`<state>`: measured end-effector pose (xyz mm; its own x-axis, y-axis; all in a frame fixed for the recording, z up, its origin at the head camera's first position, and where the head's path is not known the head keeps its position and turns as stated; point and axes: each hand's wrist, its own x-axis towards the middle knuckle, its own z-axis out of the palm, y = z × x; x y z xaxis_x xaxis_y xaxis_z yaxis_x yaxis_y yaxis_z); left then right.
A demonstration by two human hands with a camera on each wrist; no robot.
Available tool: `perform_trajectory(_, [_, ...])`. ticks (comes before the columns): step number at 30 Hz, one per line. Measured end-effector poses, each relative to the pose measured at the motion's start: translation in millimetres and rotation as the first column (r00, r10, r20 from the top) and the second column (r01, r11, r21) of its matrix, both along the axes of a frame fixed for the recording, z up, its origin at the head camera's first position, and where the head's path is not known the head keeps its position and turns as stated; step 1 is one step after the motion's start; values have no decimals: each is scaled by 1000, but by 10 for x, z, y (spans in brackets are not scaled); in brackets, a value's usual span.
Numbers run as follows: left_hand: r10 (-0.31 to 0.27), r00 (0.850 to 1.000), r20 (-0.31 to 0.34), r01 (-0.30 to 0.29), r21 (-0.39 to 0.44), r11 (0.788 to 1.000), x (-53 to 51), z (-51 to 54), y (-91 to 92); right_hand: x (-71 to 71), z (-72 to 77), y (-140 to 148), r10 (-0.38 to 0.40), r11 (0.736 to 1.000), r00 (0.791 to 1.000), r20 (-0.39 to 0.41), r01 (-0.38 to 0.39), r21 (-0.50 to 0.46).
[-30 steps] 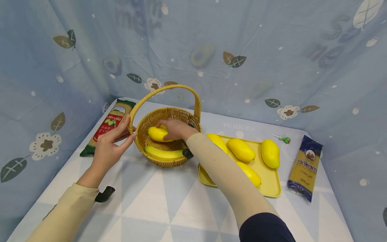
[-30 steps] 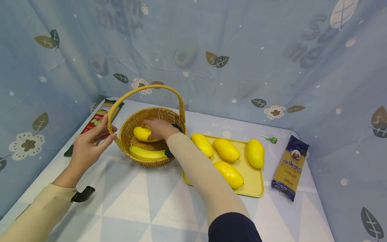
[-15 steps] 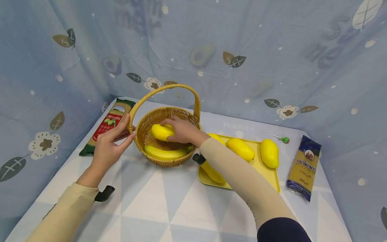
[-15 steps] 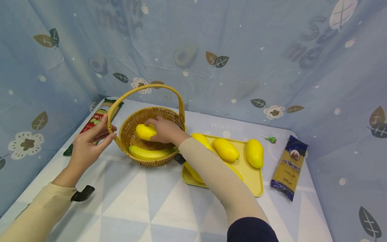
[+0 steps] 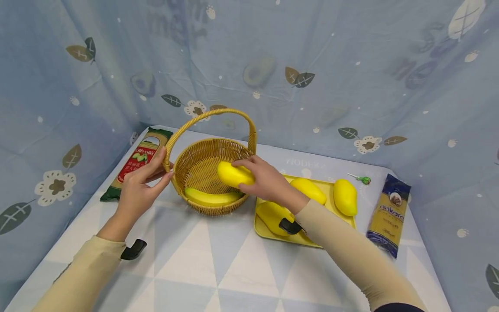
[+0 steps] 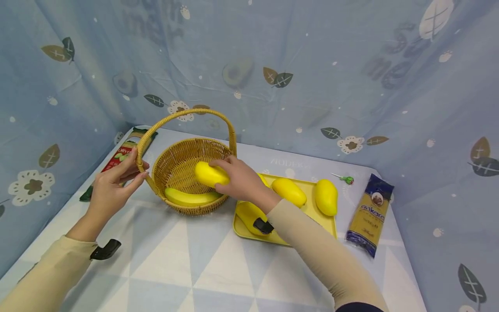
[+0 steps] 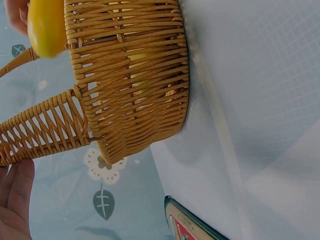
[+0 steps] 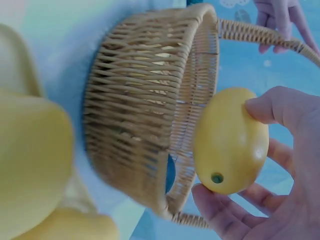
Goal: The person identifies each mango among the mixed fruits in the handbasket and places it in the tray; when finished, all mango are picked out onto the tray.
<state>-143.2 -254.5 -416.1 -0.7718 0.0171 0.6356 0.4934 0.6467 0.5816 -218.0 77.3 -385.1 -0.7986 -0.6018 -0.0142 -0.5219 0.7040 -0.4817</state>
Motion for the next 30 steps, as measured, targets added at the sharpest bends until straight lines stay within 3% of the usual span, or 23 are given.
perform_trajectory(9, [-10, 1000, -13, 10, 7, 1000, -11, 8, 17, 340, 27, 681, -111, 991, 992, -54, 107, -75])
perform_trajectory(17, [3, 1000, -12, -3, 19, 1000, -8, 6, 23, 613, 44, 1289, -217, 974, 970, -110, 208, -85])
perform_trajectory(23, [12, 1000, 9, -13, 5, 1000, -11, 0, 12, 804, -30, 1725, -314, 949, 944, -104, 307, -75])
perform_trajectory(30, [12, 1000, 10, -12, -6, 1000, -17, -19, -5, 1012, -170, 2111, -440, 898, 896, -65, 438, -46])
